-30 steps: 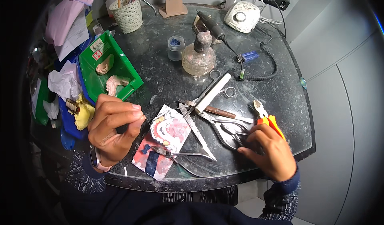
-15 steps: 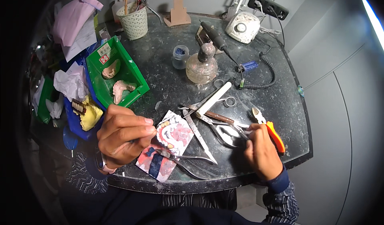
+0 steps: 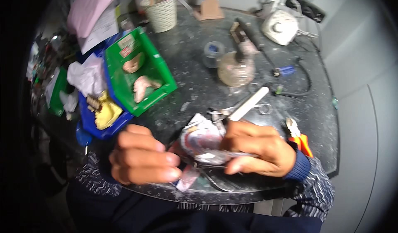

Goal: The person interacts with a smartwatch on their wrist, marks a dental mold using a marker, fits dental pieces onto the mold, and trims wire with pliers.

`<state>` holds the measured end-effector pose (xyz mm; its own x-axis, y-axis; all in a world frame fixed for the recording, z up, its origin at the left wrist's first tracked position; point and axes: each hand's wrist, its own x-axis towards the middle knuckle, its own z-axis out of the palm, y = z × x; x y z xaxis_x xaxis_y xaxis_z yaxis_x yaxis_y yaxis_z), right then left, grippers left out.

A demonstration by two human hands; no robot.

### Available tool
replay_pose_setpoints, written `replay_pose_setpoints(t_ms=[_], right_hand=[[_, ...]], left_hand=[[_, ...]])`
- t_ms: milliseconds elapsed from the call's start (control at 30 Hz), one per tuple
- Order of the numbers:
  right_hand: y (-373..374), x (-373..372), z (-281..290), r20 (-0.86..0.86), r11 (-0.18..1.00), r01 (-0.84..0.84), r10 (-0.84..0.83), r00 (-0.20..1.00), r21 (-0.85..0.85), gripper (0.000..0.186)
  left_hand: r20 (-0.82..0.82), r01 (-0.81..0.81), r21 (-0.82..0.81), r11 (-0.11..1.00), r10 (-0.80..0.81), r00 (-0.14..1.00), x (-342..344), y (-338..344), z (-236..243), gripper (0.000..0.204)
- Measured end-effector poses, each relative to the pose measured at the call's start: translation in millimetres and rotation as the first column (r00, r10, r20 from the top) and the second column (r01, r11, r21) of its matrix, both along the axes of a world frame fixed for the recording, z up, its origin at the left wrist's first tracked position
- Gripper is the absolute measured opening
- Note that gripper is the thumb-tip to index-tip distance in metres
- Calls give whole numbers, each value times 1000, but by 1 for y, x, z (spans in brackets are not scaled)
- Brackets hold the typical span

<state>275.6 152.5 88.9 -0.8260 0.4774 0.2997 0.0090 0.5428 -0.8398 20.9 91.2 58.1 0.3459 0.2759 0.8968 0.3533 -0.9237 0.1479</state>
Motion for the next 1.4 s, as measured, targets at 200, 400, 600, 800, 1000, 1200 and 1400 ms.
replay_pose_setpoints(t_ms=[200, 400, 600, 800, 1000, 1200, 1400], right_hand=[[-6, 19, -16, -74, 997, 54, -58, 996, -55, 43], [2, 13, -27, -129, 996, 86, -86, 988, -7, 45], [-3, 22, -20, -141, 1000, 7, -6, 990, 3, 43], [2, 10, -9, 69, 984, -173, 170, 983, 49, 28], [-9, 2, -7, 64, 993, -117, 115, 991, 19, 24], [-7, 1, -11, 12, 986, -146, 146, 989, 74, 36], [-8, 2, -12, 1, 986, -148, 148, 989, 76, 34]], left_hand=[[-120, 68, 206, 976, -44, 992, 15, 0, -4, 9], [-113, 17, 259, 966, 12, 994, 18, -3, -10, 8], [-44, 67, 208, 976, -59, 997, 20, -4, -7, 9], [18, 62, 62, 996, -63, 998, 10, -1, -7, 10], [-31, 122, -4, 993, -122, 992, 11, 0, -8, 14], [-42, 132, -53, 990, -134, 990, 13, -3, -6, 19], [-26, 125, -13, 992, -125, 992, 17, -3, -9, 20]])
